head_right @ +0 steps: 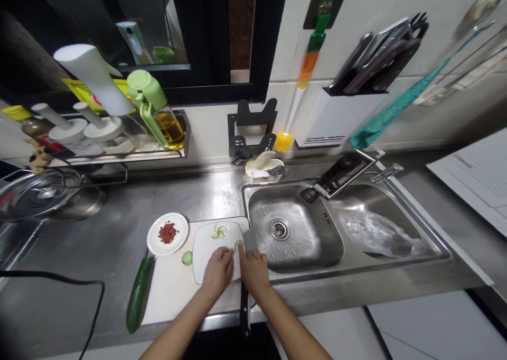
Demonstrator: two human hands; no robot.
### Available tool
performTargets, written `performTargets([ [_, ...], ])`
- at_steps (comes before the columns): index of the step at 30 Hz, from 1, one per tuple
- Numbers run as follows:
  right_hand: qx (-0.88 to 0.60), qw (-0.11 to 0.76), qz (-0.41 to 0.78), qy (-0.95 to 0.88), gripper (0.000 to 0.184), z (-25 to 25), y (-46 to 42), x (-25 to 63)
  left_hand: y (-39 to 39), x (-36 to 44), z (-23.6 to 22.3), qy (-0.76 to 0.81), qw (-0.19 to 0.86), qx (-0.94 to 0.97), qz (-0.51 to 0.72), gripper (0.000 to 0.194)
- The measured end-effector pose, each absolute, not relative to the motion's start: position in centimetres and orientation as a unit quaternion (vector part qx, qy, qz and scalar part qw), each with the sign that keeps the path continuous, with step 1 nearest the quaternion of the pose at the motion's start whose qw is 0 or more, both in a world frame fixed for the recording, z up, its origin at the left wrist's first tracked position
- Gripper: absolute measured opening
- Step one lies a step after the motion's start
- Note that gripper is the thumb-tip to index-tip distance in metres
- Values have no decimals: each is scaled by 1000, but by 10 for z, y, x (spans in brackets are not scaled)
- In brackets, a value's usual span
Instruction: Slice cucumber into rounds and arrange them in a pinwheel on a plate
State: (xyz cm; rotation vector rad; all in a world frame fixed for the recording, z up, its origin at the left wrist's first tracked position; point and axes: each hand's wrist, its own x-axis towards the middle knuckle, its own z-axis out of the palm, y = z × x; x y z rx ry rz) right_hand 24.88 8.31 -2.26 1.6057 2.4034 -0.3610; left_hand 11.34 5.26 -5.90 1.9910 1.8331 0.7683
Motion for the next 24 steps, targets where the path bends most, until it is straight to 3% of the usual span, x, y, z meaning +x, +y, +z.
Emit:
performTargets([
  [15,542,93,-133,825,41,-16,84,250,52,111,-50,649,181,681,288,32],
  [24,564,69,-175,804,38,-10,71,251,25,41,-36,753,203,538,321,32],
])
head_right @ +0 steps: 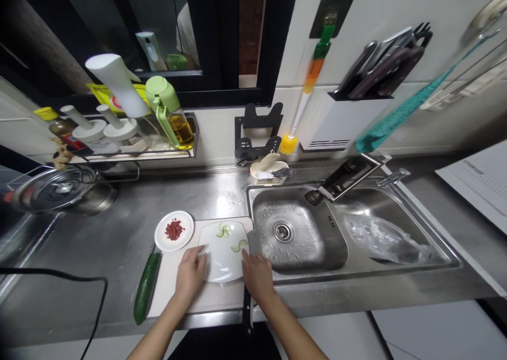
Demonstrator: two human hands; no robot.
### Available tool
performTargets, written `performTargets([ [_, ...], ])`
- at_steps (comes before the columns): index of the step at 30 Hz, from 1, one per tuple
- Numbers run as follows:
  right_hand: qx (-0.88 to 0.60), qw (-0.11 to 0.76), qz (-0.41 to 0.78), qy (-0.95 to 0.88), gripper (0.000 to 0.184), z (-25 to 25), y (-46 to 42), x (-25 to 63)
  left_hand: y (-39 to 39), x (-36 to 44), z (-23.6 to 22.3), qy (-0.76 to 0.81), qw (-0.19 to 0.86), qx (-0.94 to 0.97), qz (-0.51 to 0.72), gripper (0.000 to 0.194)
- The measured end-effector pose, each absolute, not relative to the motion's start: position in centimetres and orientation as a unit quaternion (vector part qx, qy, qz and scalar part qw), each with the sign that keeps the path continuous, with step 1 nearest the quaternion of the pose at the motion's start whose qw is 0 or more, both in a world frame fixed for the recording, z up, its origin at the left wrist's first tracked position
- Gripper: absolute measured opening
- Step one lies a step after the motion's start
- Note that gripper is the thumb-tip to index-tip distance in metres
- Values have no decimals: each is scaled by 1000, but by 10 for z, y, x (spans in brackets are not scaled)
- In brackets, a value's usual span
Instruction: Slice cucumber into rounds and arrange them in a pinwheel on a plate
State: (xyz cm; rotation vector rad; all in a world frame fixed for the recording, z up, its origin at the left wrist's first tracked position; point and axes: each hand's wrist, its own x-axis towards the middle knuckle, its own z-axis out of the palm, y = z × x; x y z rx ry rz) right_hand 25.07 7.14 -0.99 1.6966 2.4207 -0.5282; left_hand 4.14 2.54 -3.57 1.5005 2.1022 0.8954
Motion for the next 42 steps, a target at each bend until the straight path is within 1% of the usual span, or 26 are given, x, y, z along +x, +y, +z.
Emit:
performTargets([
  [4,571,56,-188,797,36,-6,61,248,12,12,-43,823,194,462,269,33],
  [8,570,58,-196,796,34,-1,53,244,12,5,-46,850,180,443,222,35],
  [22,560,58,-205,801,33,-2,42,242,16,5,-44,842,197,457,209,27],
  [29,563,39,-215,797,31,1,40,237,18,4,-40,843,219,424,249,22],
  [33,560,36,-221,798,30,-2,39,234,17,-1,-42,828,260,407,283,21],
  [36,554,25,-234,799,28,-7,40,229,16,-4,-41,817,292,387,312,24],
  [39,543,-10,-257,799,27,-11,43,222,16,-6,-35,806,314,366,342,30],
  [42,526,-72,-279,800,26,-10,49,213,16,-2,-27,780,353,367,364,36],
])
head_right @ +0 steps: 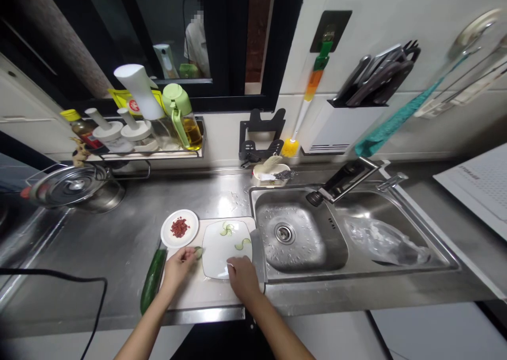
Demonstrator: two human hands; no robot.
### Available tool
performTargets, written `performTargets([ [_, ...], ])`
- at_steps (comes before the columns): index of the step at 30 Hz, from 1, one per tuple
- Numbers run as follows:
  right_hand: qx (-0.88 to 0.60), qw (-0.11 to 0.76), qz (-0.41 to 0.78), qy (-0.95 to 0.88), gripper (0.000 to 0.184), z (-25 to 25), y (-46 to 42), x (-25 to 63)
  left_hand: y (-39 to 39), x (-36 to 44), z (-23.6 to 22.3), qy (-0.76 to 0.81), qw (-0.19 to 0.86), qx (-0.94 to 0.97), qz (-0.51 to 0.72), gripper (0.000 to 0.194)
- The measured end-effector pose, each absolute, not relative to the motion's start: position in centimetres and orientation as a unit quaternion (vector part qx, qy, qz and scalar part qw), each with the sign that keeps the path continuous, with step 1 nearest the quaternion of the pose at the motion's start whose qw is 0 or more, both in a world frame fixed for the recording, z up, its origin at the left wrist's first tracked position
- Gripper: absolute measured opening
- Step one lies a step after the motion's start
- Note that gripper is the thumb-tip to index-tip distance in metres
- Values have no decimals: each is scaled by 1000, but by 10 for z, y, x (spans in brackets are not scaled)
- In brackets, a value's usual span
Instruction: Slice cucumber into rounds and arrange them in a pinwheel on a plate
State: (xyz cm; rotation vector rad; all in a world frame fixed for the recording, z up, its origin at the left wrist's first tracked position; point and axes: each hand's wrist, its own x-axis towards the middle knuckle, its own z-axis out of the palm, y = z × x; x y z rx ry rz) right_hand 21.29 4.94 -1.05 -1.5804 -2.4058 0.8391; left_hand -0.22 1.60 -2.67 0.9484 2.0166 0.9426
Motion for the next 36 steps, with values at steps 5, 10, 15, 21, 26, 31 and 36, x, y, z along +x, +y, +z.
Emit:
performTargets([
  [5,-492,170,287,-804,22,0,59,196,19,18,-15,709,420,427,372,27],
  [10,-483,193,298,-800,18,5,62,192,22,40,-4,674,444,463,368,19],
  [15,-487,188,299,-799,15,6,60,199,24,46,-3,666,466,450,370,25],
  [21,-451,232,278,-816,15,5,56,206,26,50,-7,657,634,189,361,48],
  [26,-416,250,279,-828,17,3,52,213,29,52,-7,584,744,52,321,41],
  [31,-422,235,283,-828,16,2,47,222,32,52,-10,542,762,28,354,32],
  [36,-463,229,304,-800,18,-5,46,234,38,59,-15,570,736,80,355,31],
])
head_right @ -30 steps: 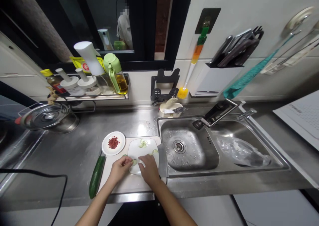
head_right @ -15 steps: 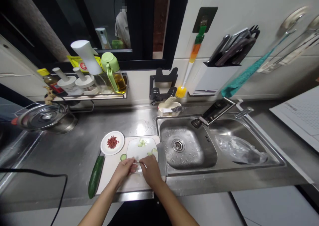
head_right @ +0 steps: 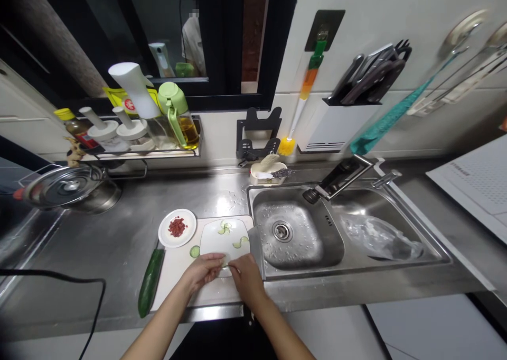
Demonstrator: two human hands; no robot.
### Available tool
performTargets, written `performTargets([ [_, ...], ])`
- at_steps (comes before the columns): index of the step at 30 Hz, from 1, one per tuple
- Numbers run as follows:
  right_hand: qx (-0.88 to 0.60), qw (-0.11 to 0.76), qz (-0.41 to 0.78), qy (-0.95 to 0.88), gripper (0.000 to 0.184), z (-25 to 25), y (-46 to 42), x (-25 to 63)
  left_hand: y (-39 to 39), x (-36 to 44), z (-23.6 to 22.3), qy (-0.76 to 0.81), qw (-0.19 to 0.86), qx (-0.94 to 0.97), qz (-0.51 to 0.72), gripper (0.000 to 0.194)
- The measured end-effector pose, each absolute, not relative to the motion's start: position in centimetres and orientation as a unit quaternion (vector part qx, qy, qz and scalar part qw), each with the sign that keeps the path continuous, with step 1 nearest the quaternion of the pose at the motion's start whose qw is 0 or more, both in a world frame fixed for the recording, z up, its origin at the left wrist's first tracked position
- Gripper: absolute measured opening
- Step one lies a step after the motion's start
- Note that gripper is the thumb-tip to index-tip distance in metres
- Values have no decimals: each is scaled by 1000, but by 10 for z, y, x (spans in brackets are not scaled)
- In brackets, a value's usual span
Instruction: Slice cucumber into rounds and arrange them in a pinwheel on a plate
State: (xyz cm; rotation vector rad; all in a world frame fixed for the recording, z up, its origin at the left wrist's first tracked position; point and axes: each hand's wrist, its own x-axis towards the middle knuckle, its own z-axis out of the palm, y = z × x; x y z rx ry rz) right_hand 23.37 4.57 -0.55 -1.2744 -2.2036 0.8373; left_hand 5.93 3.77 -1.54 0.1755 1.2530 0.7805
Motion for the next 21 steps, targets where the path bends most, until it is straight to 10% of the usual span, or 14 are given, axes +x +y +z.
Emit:
performTargets([
  [21,-712,89,253,-649,11,-14,90,227,104,98,-26,723,350,561,200,12],
])
